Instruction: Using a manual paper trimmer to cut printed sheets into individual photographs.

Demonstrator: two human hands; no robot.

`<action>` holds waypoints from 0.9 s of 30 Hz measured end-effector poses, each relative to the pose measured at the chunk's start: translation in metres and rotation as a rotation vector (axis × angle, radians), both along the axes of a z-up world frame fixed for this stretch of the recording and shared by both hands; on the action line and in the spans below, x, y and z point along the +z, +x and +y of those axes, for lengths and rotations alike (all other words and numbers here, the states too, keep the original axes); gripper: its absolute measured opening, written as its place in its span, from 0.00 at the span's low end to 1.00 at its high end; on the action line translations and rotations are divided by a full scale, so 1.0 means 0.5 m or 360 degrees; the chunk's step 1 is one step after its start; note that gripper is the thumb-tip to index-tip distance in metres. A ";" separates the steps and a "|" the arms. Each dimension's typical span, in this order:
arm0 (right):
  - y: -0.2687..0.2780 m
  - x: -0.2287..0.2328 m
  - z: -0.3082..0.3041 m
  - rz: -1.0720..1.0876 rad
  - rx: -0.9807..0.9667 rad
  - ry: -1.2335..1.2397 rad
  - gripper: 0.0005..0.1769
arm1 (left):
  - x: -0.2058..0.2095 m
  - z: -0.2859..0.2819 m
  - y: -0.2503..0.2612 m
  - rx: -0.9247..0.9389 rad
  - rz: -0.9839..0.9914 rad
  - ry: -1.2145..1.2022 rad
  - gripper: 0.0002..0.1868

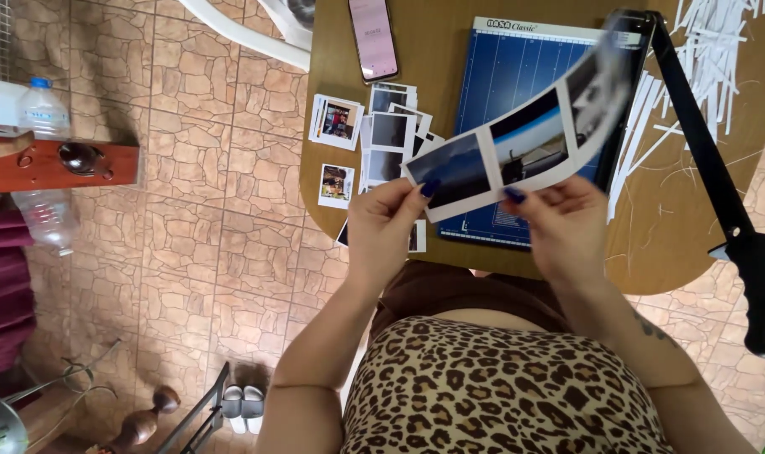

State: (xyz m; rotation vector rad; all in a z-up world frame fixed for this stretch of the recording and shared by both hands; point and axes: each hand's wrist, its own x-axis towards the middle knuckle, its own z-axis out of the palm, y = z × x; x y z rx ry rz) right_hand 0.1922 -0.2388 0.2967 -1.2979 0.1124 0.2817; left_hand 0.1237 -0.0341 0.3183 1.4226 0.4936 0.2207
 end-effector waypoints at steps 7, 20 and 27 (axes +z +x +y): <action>0.054 0.048 -0.059 0.0118 -0.0183 0.0090 0.13 | 0.002 0.054 -0.009 -0.0078 0.0054 0.0187 0.06; 0.108 0.057 -0.157 -0.0066 -0.0584 0.0150 0.11 | 0.010 0.134 -0.019 0.0039 0.0108 0.0201 0.06; 0.106 0.058 -0.162 -0.0103 -0.0552 0.0149 0.06 | -0.002 0.145 -0.018 0.0063 0.0056 0.0166 0.06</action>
